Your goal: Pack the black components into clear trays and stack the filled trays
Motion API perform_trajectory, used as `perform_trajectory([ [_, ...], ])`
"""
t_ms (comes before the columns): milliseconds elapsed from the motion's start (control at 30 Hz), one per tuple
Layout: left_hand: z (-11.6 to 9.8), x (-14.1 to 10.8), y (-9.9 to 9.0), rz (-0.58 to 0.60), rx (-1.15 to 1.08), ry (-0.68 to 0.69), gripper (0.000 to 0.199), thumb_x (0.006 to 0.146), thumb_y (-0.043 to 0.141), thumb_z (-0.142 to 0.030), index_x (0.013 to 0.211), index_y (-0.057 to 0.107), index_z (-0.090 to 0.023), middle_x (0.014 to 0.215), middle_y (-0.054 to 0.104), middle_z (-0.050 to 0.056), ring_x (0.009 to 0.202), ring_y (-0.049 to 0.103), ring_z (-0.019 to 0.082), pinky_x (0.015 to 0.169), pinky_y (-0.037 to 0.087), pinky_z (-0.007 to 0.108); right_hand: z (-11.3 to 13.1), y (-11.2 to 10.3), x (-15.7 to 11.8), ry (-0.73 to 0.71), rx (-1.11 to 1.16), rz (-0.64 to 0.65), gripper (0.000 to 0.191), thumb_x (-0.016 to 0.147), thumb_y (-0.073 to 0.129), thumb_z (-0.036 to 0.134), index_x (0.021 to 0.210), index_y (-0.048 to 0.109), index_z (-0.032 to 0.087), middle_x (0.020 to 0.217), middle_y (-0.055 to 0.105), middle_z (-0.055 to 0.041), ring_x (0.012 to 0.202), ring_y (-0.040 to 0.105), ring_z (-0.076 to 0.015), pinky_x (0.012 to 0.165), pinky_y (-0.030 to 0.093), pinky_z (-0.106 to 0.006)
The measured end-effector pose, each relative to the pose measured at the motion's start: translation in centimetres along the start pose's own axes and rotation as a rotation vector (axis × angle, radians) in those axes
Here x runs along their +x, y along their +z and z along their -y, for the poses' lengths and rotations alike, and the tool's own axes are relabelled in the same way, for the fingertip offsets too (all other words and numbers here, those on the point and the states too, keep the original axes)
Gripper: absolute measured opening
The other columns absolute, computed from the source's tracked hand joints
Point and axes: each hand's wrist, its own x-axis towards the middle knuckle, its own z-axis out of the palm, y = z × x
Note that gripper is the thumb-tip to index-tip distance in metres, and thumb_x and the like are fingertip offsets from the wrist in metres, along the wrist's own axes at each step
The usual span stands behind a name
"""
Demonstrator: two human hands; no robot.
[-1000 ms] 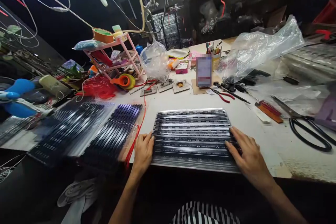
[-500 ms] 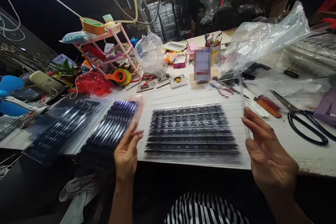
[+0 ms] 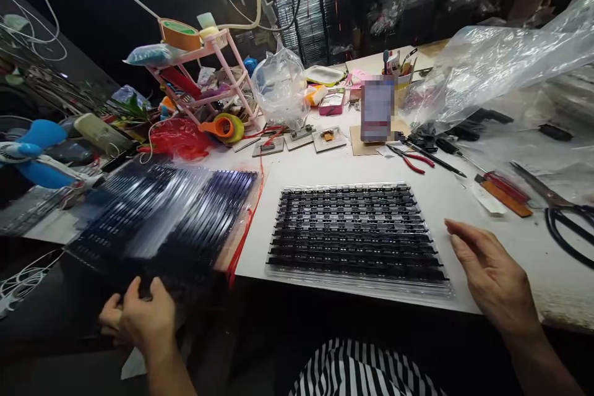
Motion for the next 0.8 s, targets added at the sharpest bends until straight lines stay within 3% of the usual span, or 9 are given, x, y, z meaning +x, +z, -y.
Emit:
perform_trajectory([
  [67,-1.6,-0.3,2.0,-0.173,0.083,0.071,0.034,0.077,0.059,-0.039,0.103,0.061,-0.017,0.133,0.04,0.014,0.13,0.021,0.046,0.106,0.011,0.066,-0.1,0.1,-0.1,-0.019,-0.008,-0.002,0.035,0.087,0.05,0.045,0.112,0.062,0.024,0.116,0.061,-0.0033,0.11,0.055,-0.0225,0.094,0.045,-0.038],
  [100,-2.6,-0.5,3.4,-0.159,0.083,0.119,0.034,0.079,0.057,-0.038,0.104,0.062,-0.015,0.132,0.043,0.014,0.129,0.028,0.041,0.109,0.014,0.059,-0.1,0.1,-0.1,-0.023,-0.011,-0.007,0.034,0.087,0.05,0.045,0.112,0.062,0.024,0.115,0.061,-0.0029,0.11,0.055,-0.0218,0.095,0.044,-0.037],
  [133,-3.7,-0.6,4.9,-0.089,0.06,0.163,0.033,0.081,0.055,-0.038,0.102,0.064,-0.015,0.126,0.05,0.013,0.125,0.038,0.035,0.109,0.021,0.053,0.0,0.1,-0.2,-0.023,-0.016,-0.008,0.033,0.088,0.049,0.044,0.112,0.062,0.025,0.115,0.061,-0.0025,0.11,0.056,-0.0212,0.095,0.044,-0.037],
  [267,-7.7,-2.4,10.3,0.391,-0.116,0.273,0.035,0.085,0.051,-0.042,0.105,0.066,-0.018,0.111,0.065,0.009,0.105,0.059,0.024,0.091,0.045,0.037,0.0,-0.1,-0.8,-0.022,-0.03,-0.015,0.031,0.089,0.049,0.042,0.111,0.062,0.025,0.115,0.062,-0.0026,0.109,0.057,-0.0208,0.085,0.049,-0.032],
  [367,-8.6,-4.3,12.0,0.535,-0.189,0.203,0.042,0.086,0.048,-0.045,0.112,0.063,-0.016,0.105,0.069,0.011,0.092,0.065,0.022,0.081,0.05,0.033,0.0,-0.3,-1.4,-0.004,-0.047,-0.013,0.032,0.089,0.048,0.042,0.112,0.062,0.025,0.114,0.063,-0.0046,0.108,0.057,-0.0218,0.065,0.052,-0.027],
  [467,-7.9,-5.7,11.9,0.569,-0.259,0.103,0.048,0.088,0.045,-0.048,0.117,0.059,-0.012,0.106,0.069,0.013,0.09,0.066,0.022,0.08,0.052,0.034,0.2,-0.1,-1.7,-0.014,-0.07,0.019,0.032,0.09,0.048,0.042,0.113,0.062,0.024,0.111,0.065,-0.0053,0.106,0.058,-0.0219,0.061,0.053,-0.027],
  [567,-7.4,-6.7,11.0,0.553,-0.349,-0.041,0.051,0.086,0.049,-0.05,0.12,0.058,-0.013,0.107,0.069,0.013,0.098,0.064,0.023,0.086,0.05,0.035,0.3,-0.1,-1.9,-0.055,-0.079,0.055,0.032,0.091,0.049,0.041,0.114,0.062,0.024,0.112,0.066,-0.0054,0.106,0.058,-0.0224,0.072,0.054,-0.032],
  [667,-7.5,-8.0,9.5,0.557,-0.431,-0.173,0.055,0.084,0.053,-0.051,0.128,0.053,-0.018,0.105,0.071,0.011,0.104,0.063,0.023,0.09,0.048,0.035,0.5,-0.8,-3.0,-0.057,-0.076,0.082,0.032,0.09,0.049,0.041,0.115,0.062,0.025,0.116,0.065,-0.0044,0.109,0.057,-0.023,0.081,0.054,-0.034],
  [800,-7.8,-10.1,6.8,0.626,-0.455,-0.319,0.054,0.083,0.056,-0.051,0.129,0.052,-0.024,0.102,0.072,0.006,0.101,0.064,0.023,0.092,0.048,0.037,0.5,-3.1,-5.4,0.017,-0.1,0.084,0.031,0.088,0.049,0.045,0.111,0.065,0.032,0.114,0.066,0.0003,0.108,0.06,-0.0226,0.073,0.057,-0.03],
])
